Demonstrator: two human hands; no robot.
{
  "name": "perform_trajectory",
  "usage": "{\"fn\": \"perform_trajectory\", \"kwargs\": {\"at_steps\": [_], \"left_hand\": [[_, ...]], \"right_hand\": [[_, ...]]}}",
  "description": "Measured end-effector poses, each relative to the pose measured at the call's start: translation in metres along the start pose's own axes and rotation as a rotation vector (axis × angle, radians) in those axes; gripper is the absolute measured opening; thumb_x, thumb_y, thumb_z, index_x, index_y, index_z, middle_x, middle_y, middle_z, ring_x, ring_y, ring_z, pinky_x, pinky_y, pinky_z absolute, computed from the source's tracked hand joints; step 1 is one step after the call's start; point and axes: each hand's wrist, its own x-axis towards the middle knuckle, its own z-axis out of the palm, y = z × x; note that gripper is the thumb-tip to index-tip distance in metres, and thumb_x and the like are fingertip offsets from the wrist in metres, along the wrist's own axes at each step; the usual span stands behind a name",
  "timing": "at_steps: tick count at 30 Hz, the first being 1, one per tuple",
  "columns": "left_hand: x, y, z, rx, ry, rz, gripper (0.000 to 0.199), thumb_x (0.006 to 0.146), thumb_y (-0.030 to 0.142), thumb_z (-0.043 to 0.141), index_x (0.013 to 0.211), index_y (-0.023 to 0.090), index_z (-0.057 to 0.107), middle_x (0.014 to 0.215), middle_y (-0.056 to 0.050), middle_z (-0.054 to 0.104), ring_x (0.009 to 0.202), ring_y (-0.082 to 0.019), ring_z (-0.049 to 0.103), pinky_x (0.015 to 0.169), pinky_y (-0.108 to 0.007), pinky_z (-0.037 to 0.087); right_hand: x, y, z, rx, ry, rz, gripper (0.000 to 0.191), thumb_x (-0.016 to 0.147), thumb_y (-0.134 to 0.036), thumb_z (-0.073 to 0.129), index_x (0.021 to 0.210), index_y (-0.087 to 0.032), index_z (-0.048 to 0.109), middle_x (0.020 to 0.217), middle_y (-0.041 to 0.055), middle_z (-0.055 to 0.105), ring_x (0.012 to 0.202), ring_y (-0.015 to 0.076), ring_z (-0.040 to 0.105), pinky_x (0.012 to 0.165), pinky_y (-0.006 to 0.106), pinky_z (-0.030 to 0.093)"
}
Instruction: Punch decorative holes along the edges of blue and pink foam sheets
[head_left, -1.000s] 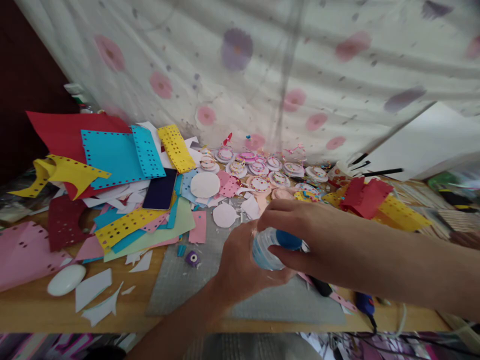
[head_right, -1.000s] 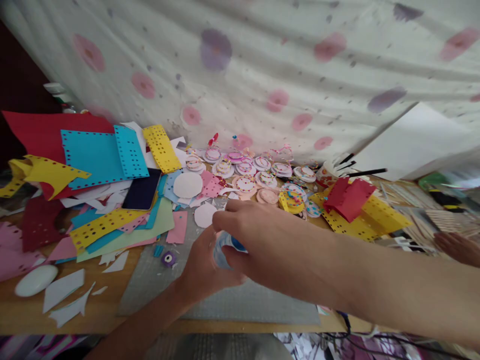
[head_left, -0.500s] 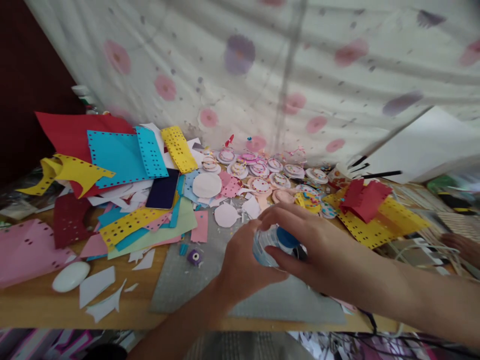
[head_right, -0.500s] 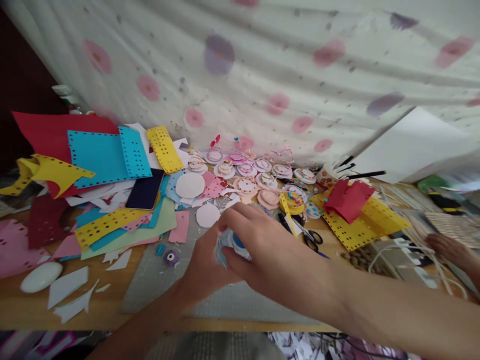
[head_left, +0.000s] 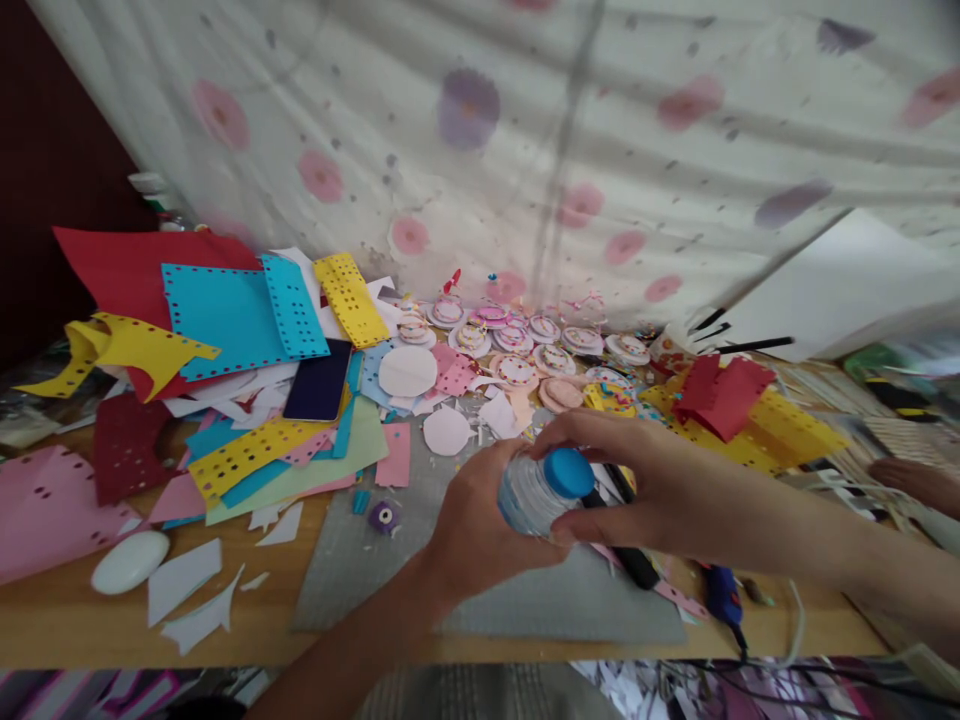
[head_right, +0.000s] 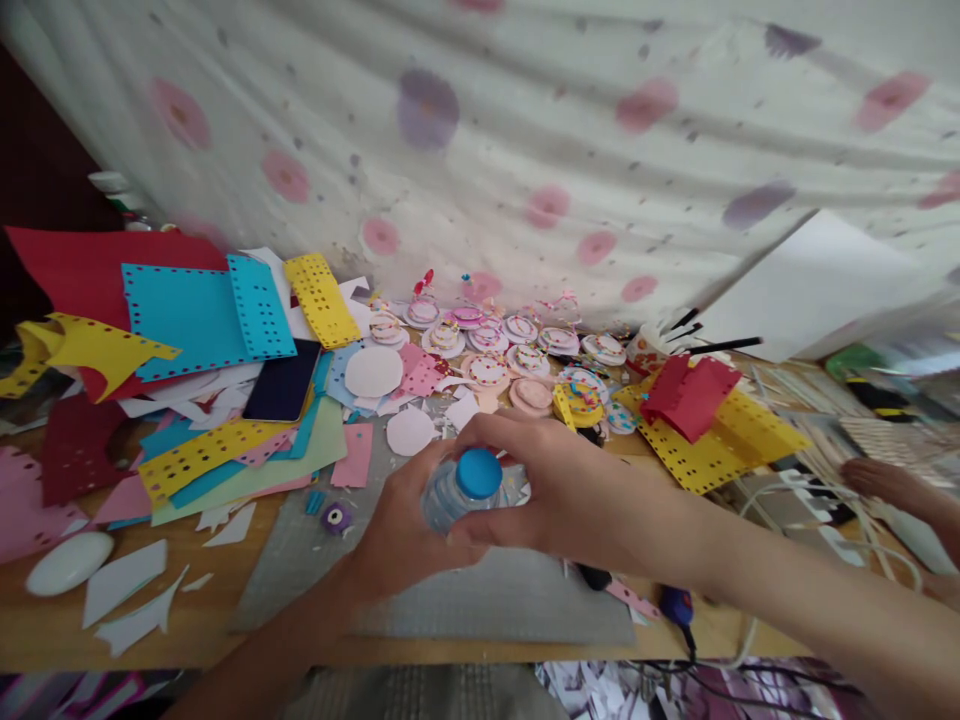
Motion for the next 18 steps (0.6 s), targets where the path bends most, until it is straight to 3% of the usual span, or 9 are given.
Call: {"fn": "perform_trajectory", "kwargs": {"at_steps": [7,11,18], "left_hand": [[0.001,-0.001,-0.002,-0.031,-0.072,-0.024,0.055,0.059,0.035,0.078,0.108,0.023,0.058,0.098,-0.003,0.067,0.087,-0.024,0.064,0.074,-0.035,0.052],[0.003,0.002,-0.009,-0.046,-0.12,-0.001,0.056,0.06,0.034,0.079,0.11,0.022,0.058,0.101,-0.003,0.066,0.089,-0.024,0.063,0.077,-0.036,0.052],[0.018,0.0,-0.029,-0.015,-0.293,0.142,0.055,0.058,0.029,0.081,0.108,0.023,0.061,0.104,0.001,0.068,0.093,-0.023,0.063,0.086,-0.035,0.049]], "right_hand": [[0.007,0.002,-0.007,0.067,-0.072,0.041,0.035,0.07,-0.032,0.072,0.101,-0.025,0.059,0.1,0.0012,0.063,0.091,0.0186,0.059,0.078,0.031,0.048],[0.007,0.005,-0.01,-0.019,-0.061,-0.059,0.032,0.074,-0.028,0.069,0.103,-0.024,0.059,0.101,0.0022,0.061,0.092,0.0184,0.057,0.078,0.03,0.046],[0.013,-0.001,-0.019,-0.096,-0.172,-0.231,0.025,0.081,-0.027,0.063,0.106,-0.025,0.061,0.101,0.0045,0.058,0.091,0.0189,0.057,0.076,0.031,0.046]]}}
